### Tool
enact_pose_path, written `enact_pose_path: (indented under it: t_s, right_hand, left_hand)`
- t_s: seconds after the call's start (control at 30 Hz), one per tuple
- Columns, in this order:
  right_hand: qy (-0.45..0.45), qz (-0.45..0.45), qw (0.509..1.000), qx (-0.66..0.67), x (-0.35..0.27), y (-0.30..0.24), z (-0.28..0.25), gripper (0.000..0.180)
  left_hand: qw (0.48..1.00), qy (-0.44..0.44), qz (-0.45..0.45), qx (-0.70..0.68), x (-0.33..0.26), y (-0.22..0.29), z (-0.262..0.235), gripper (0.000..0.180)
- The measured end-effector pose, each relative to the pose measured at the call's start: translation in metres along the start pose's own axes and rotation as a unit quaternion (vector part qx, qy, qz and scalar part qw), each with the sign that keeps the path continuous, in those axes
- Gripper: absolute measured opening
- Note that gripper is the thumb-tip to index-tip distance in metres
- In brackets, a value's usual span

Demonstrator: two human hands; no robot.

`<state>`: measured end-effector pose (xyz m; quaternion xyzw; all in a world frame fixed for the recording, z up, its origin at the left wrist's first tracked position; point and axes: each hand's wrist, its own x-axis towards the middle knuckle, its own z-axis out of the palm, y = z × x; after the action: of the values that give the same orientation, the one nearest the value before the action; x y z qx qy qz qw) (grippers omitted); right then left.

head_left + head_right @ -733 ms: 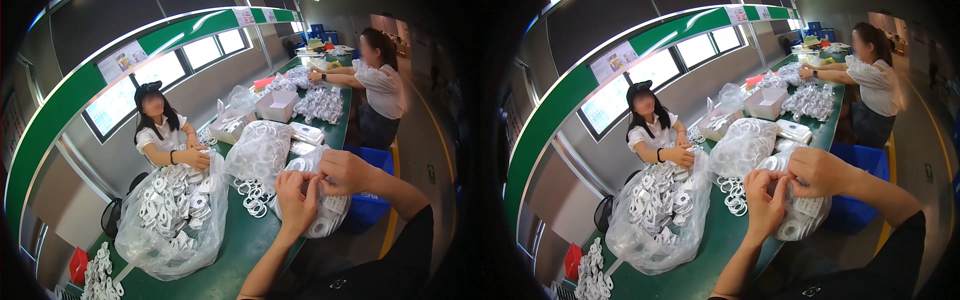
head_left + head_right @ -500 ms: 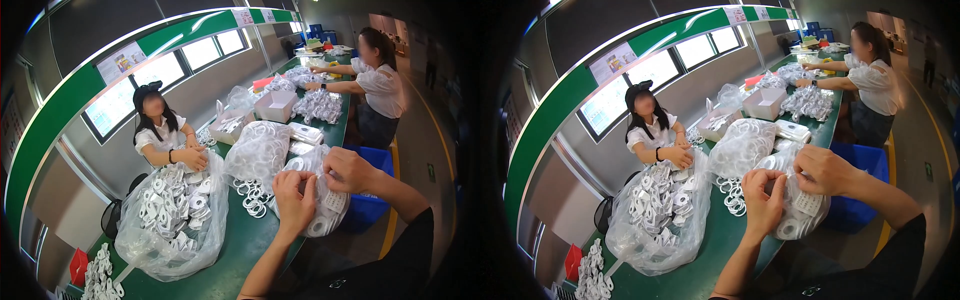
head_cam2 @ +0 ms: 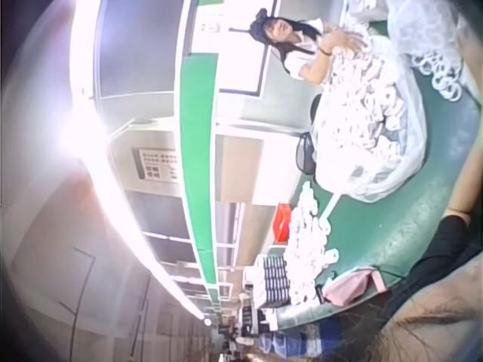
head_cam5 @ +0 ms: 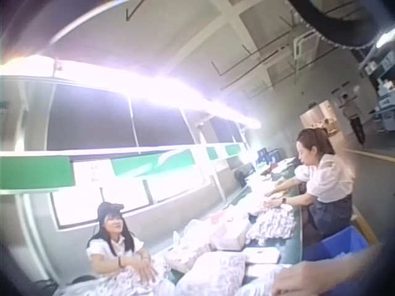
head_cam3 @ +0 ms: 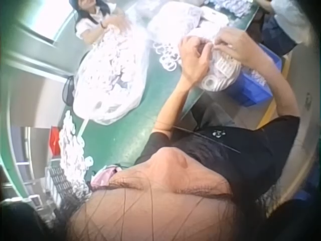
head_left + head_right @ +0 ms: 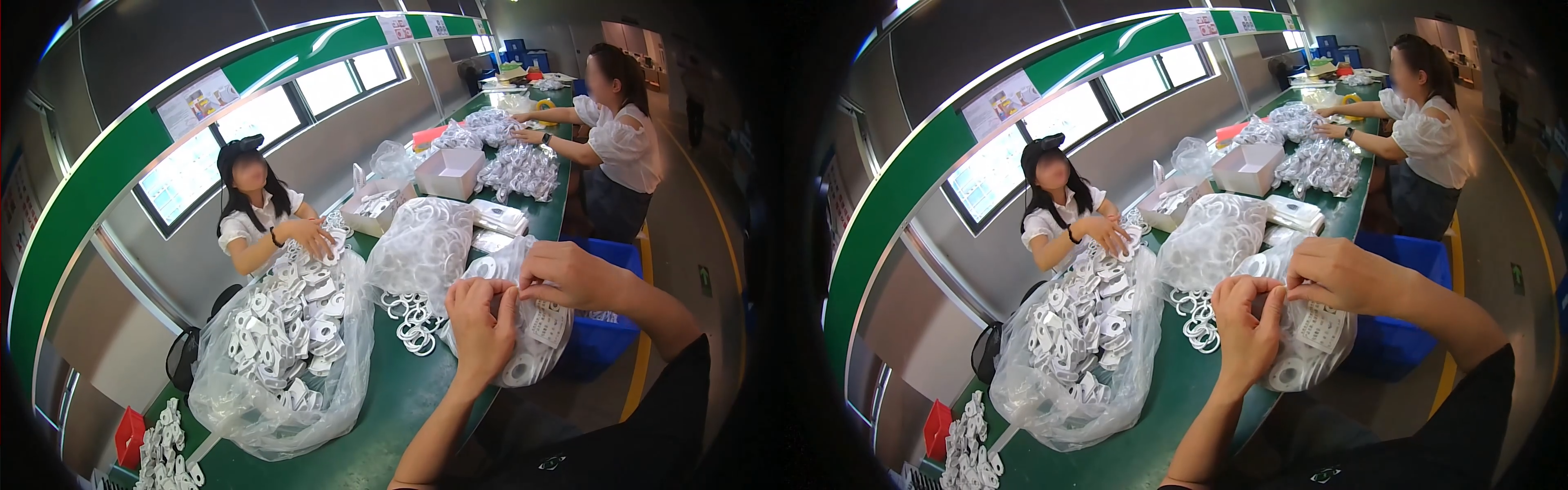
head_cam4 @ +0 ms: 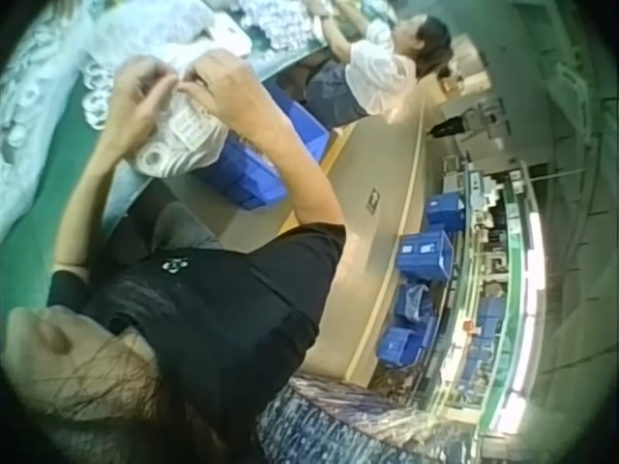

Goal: Picking up and inspecting or assembling small white circular plastic components at a factory workbench.

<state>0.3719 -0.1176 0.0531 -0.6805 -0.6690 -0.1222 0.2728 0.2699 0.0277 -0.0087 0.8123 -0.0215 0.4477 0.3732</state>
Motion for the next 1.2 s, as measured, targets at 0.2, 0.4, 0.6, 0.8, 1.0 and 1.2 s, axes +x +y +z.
enact_pose_path:
  t_s: [0.2,0.4,0.6,0.8,1.0,1.2]
  right_hand:
    - [-0.033,-0.117,0.969,-0.214,-0.001,0.002,0.014,0.018]
    - [-0.04,-0.176,0.937,-0.3,-0.005,0.013,0.017,0.016]
    - [0.123,-0.067,0.979,-0.146,-0.02,0.033,0.002,0.016]
    - [0.119,-0.032,0.992,0.018,-0.016,0.014,0.011,0.013]
    - [0.094,-0.055,0.994,-0.008,-0.01,0.01,0.017,0.013]
    - [-0.011,-0.186,0.936,-0.298,0.0,0.007,0.009,0.014]
  left_hand:
    - [1.0,-0.002,-0.004,0.001,0.0,0.001,0.0,0.007]
    - [1.0,0.003,-0.006,-0.002,0.0,0.003,0.0,0.008]
    - [0.999,0.005,-0.036,-0.001,0.002,-0.002,-0.003,0.007]
    - [0.999,0.002,-0.046,0.003,-0.001,-0.005,-0.001,0.008]
    - [0.999,-0.001,-0.039,0.014,-0.001,-0.003,0.0,0.009]
    - [1.0,-0.001,-0.016,0.025,-0.001,0.0,-0.001,0.009]
